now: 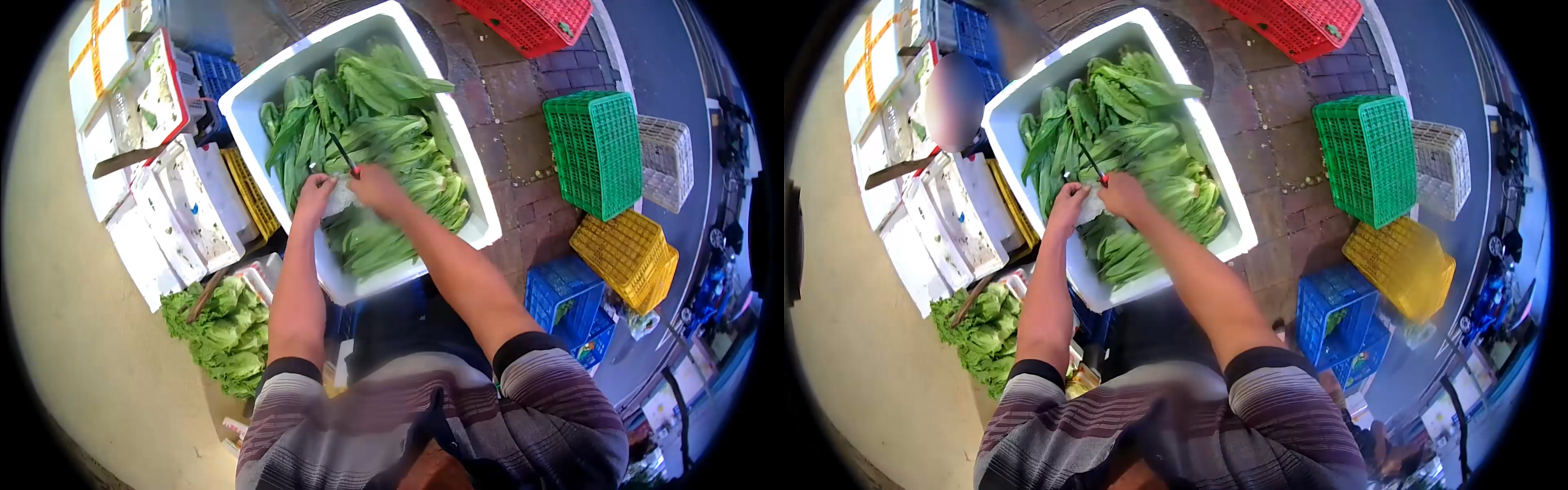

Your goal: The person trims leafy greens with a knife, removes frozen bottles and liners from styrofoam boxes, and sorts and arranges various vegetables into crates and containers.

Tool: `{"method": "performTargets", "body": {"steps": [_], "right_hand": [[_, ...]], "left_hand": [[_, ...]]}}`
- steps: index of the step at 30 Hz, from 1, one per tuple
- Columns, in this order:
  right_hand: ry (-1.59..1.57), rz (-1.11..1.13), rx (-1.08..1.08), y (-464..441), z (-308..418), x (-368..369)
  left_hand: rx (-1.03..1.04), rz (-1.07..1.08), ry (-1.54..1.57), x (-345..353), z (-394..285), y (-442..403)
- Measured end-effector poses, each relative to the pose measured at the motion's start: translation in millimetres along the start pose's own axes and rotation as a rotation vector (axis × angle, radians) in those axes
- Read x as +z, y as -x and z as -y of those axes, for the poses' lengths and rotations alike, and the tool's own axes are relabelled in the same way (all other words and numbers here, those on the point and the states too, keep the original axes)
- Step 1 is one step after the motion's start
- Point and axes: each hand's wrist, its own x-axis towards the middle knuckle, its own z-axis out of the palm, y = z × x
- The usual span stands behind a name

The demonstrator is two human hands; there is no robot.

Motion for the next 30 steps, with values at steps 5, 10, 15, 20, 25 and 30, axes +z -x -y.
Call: {"method": "performTargets", "body": {"steps": [5, 10, 15, 20, 25, 30], "right_hand": [[-0.258, -0.069, -0.044, 32, -28, 8], [-0.131, -0.111, -0.177, 25, -38, 18], [-0.198, -0.103, -0.153, 29, -35, 21], [-0.329, -0.115, -0.137, 32, -25, 20], [-0.434, -0.115, -0.118, 54, -21, 7], [-0.683, -0.196, 0.060, 47, -46, 20]], "left_hand": [[0.117, 0.113, 0.047, 3, 7, 18], [-0.105, 0.126, 0.256, 16, 13, 22], [0.021, 0.022, 0.216, 7, 20, 12], [-0.042, -0.031, 0.188, -2, 14, -8], [0.009, 0.001, 0.151, -2, 31, -30], [0.098, -0.259, -0.057, 23, 12, -6]]}}
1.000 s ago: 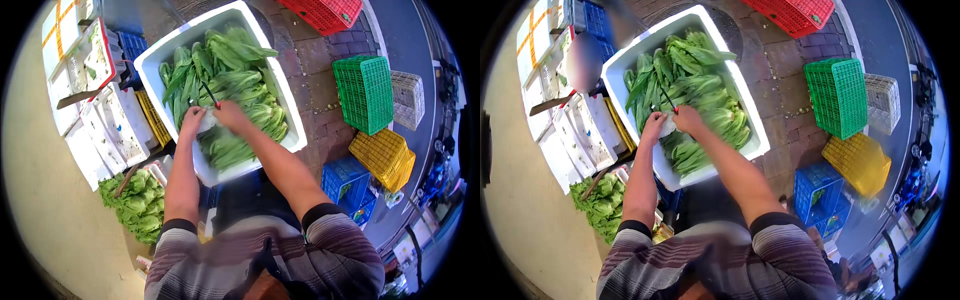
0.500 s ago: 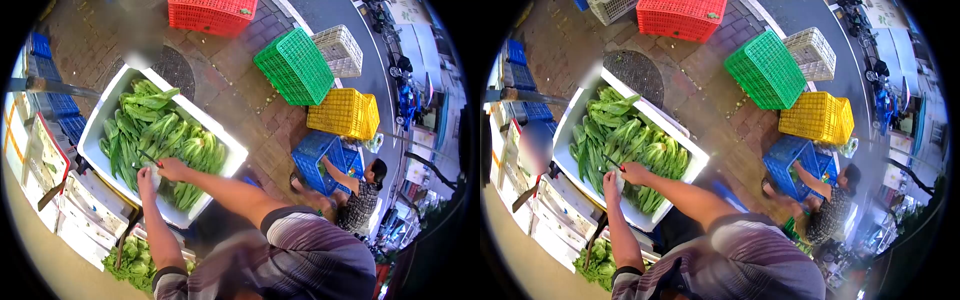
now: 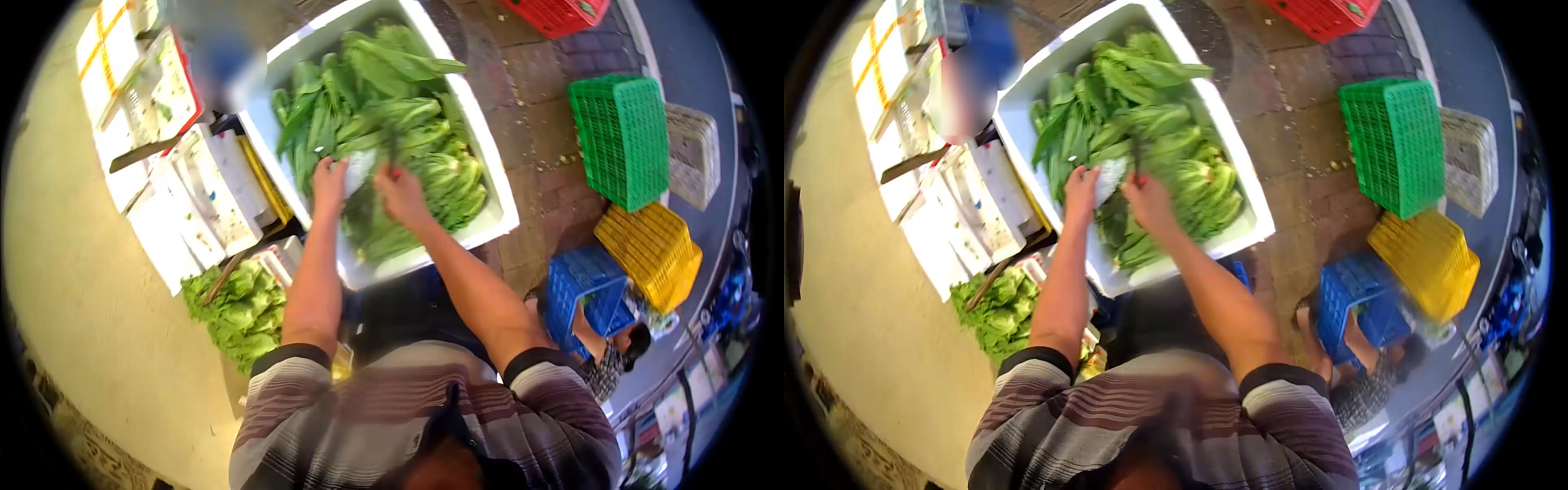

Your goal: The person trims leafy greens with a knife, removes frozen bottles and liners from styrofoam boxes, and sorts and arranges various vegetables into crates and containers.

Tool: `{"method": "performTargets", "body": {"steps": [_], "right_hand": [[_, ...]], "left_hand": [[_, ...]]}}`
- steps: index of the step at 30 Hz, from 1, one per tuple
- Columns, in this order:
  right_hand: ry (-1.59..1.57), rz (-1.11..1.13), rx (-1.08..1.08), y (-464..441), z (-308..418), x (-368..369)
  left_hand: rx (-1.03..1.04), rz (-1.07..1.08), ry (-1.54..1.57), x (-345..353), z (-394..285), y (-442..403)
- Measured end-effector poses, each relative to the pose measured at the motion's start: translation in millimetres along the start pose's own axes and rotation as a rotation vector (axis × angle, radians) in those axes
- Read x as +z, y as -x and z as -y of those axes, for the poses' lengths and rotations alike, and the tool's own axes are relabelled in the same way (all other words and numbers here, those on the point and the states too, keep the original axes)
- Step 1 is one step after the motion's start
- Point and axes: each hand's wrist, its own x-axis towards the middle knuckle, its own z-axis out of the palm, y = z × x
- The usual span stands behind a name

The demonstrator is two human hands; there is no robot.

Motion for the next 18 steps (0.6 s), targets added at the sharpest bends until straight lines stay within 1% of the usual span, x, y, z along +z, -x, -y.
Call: {"method": "performTargets", "body": {"steps": [1, 2, 4, 5, 7, 8, 9, 11, 14, 15, 18], "right_hand": [[-0.097, 0.000, 0.051, 1, 5, 0], [-0.062, 0.015, 0.070, -1, 7, 0], [0.014, 0.030, 0.105, -9, 10, 1], [-0.043, 0.015, 0.045, -11, 10, 5], [-0.072, 0.036, 0.095, -13, 18, 3], [-0.085, 0.046, 0.122, -10, 29, 0], [-0.100, 0.050, 0.166, -5, 39, -6], [-0.128, 0.051, 0.266, 14, 54, -22], [0.001, -0.051, 0.316, 33, 31, -42], [0.085, -0.098, 0.279, 37, 21, -43], [0.506, -0.125, -0.060, 38, -1, -31]], "left_hand": [[-0.047, -0.062, 0.044, 0, -10, 12], [-0.021, -0.082, 0.080, -3, -25, 26], [-0.059, -0.115, 0.095, -1, -13, 27], [-0.062, -0.169, 0.119, 0, -12, 30], [-0.177, -0.002, 0.329, -9, 21, 9], [-0.234, 0.082, 0.434, -12, 23, 4], [-0.278, 0.085, 0.546, -13, 27, -1], [-0.375, 0.092, 0.766, -17, -2, 7], [-0.319, 0.200, 0.813, -24, -22, 8], [-0.289, 0.239, 0.826, -27, -29, 9], [-0.252, 0.251, 0.792, -24, -17, -1]]}}
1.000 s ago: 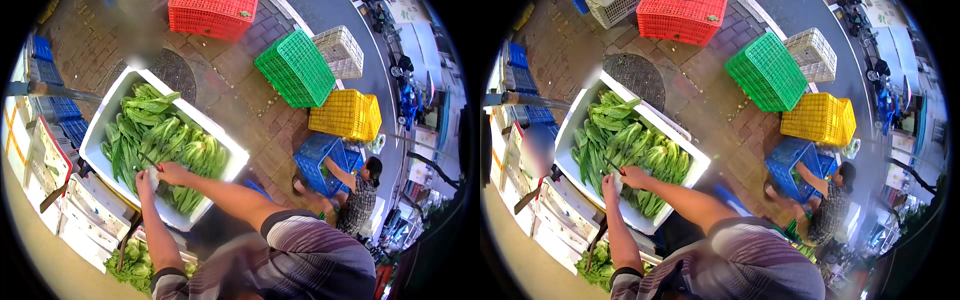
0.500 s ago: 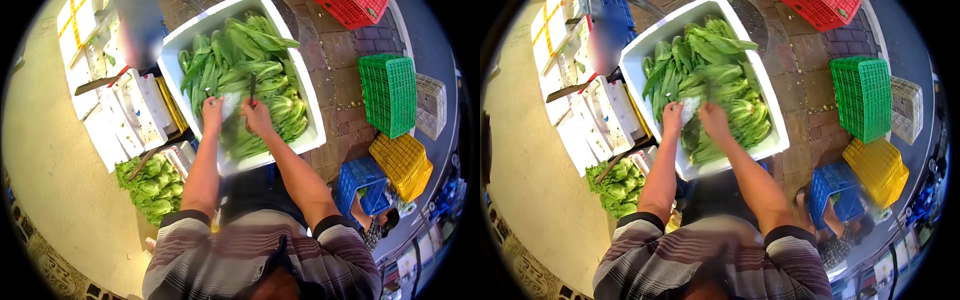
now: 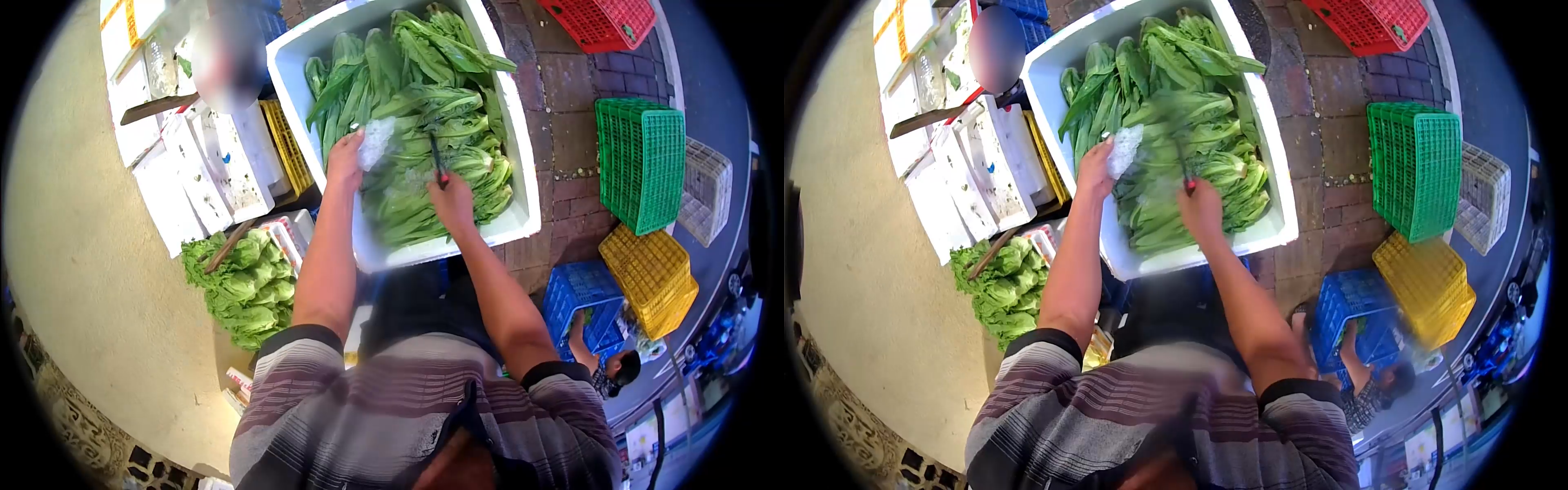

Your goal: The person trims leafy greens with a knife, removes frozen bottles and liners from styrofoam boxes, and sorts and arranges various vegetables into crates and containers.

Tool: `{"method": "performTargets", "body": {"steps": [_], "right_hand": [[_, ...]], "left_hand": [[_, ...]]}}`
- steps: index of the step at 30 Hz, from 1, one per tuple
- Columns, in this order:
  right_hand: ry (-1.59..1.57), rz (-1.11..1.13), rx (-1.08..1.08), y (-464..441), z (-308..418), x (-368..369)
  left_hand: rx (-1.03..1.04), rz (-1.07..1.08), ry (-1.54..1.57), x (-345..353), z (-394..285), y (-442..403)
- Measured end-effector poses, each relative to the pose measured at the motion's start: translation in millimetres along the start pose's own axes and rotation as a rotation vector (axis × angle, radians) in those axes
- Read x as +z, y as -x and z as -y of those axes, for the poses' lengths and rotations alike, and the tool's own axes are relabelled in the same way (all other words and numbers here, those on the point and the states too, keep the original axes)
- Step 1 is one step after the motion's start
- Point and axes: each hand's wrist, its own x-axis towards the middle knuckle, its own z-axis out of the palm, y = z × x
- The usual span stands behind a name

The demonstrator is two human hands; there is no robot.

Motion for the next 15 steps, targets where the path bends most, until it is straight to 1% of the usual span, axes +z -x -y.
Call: {"method": "performTargets", "body": {"steps": [4, 7, 10, 12, 13, 15], "right_hand": [[0.248, -0.042, -0.039, 0, 9, 22], [0.227, -0.125, 0.015, 8, 13, 17], [0.286, -0.059, 0.065, 10, 16, 14], [0.189, -0.104, 0.014, 6, 4, 20], [0.138, -0.122, -0.010, 5, 1, 23], [0.128, -0.026, 0.068, 3, -6, 27]], "left_hand": [[0.056, -0.089, -0.164, -12, 16, -13], [0.104, -0.140, -0.290, -13, 20, -11], [0.109, -0.132, -0.347, -15, 27, -15], [0.111, -0.093, -0.337, -23, 31, -20], [0.113, -0.106, -0.344, -20, 29, -16], [0.114, -0.133, -0.359, -15, 24, -5]]}}
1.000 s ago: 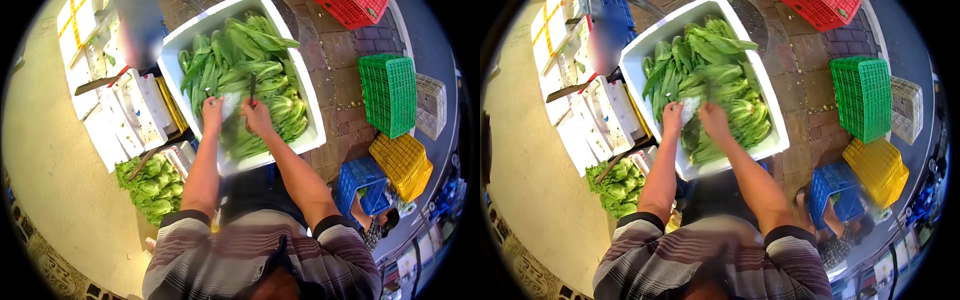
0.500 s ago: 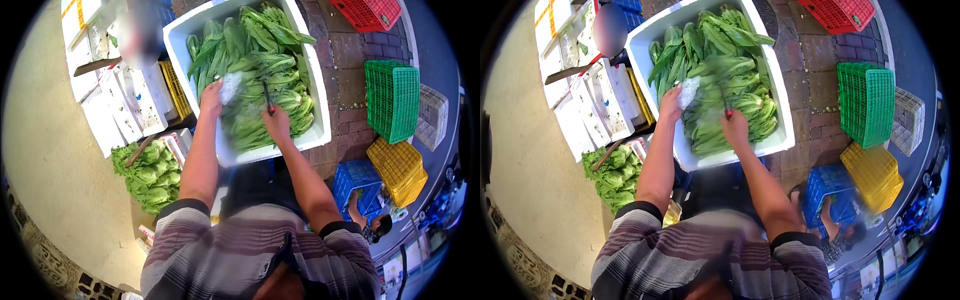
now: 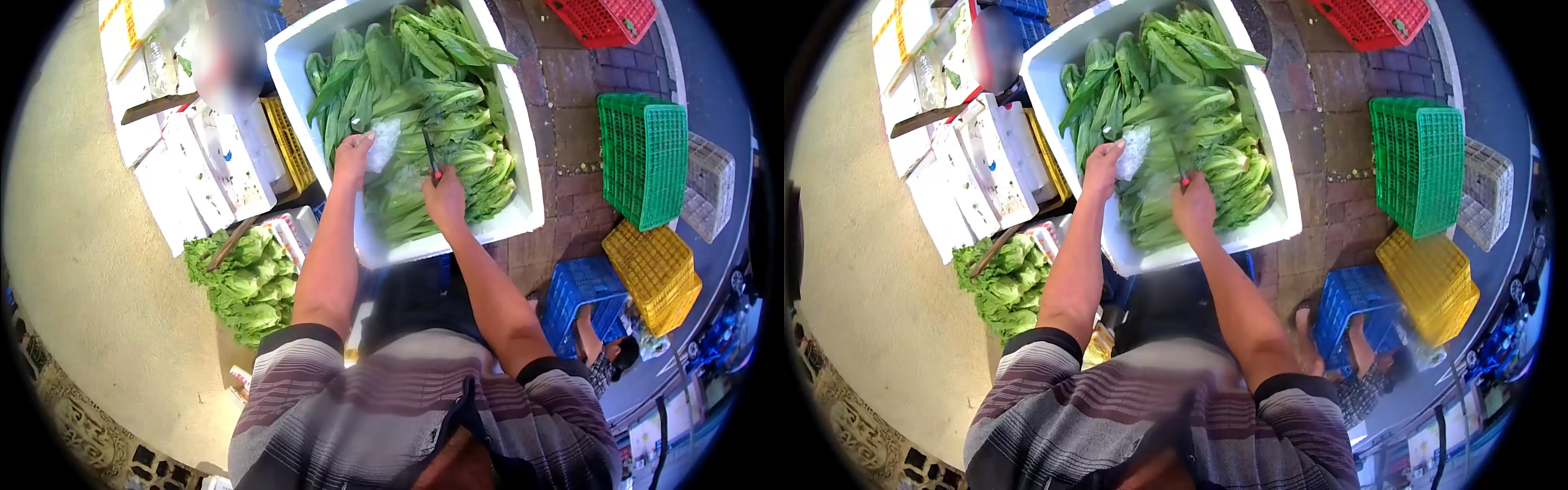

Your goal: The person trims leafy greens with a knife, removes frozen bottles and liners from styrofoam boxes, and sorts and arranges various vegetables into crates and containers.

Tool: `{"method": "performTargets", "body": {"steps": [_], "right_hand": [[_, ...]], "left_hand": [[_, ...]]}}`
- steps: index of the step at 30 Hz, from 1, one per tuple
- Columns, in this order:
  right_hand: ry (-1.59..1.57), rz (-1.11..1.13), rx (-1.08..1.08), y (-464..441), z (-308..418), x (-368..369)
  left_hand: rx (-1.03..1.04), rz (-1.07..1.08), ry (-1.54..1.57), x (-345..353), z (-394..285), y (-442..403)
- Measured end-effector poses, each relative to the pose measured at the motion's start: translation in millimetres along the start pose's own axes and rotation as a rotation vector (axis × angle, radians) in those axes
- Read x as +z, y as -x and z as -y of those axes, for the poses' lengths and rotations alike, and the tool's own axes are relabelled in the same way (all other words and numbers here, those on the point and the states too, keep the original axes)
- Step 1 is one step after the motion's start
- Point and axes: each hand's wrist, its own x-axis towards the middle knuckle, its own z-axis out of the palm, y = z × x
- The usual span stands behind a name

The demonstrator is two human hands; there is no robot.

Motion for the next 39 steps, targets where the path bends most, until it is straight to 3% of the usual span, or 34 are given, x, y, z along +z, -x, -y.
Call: {"method": "performTargets", "body": {"steps": [7, 13, 17, 22, 25, 27, 29, 31, 32, 33, 38, 39], "right_hand": [[-0.069, 0.092, 0.026, 3, -1, 19], [-0.414, 0.339, 0.371, -6, 0, 19], [-0.598, 0.267, 0.453, -3, -1, 38], [-0.651, 0.066, 0.395, 6, 6, 56], [-0.584, 0.198, 0.520, 8, 27, 40], [-0.674, 0.311, 0.578, 8, 25, 51], [-0.663, 0.240, 0.451, 3, -5, 97], [-0.696, 0.348, 0.495, 17, 23, 61], [-0.813, 0.327, 0.441, 18, 3, 91], [-0.686, 0.323, 0.457, 33, 39, 48], [-0.532, 0.184, 0.279, 60, 38, 53], [-0.607, 0.328, 0.277, 63, 38, 43]], "left_hand": [[-0.084, 0.014, -0.018, -6, 7, 24], [-0.149, 0.050, 0.059, -12, 27, 46], [-0.286, 0.007, -0.017, -6, 15, 54], [-0.215, -0.049, 0.035, -5, 24, 79], [-0.065, -0.129, -0.063, -9, 56, 79], [-0.092, -0.143, -0.081, -7, 49, 91], [-0.079, -0.128, -0.035, -8, 41, 96], [-0.089, -0.124, -0.015, -14, 32, 101], [-0.094, -0.106, -0.043, -16, 21, 109], [-0.051, -0.100, -0.090, -17, 14, 117], [-0.065, -0.085, -0.156, -19, -19, 154], [-0.054, -0.077, -0.121, -15, -25, 164]]}}
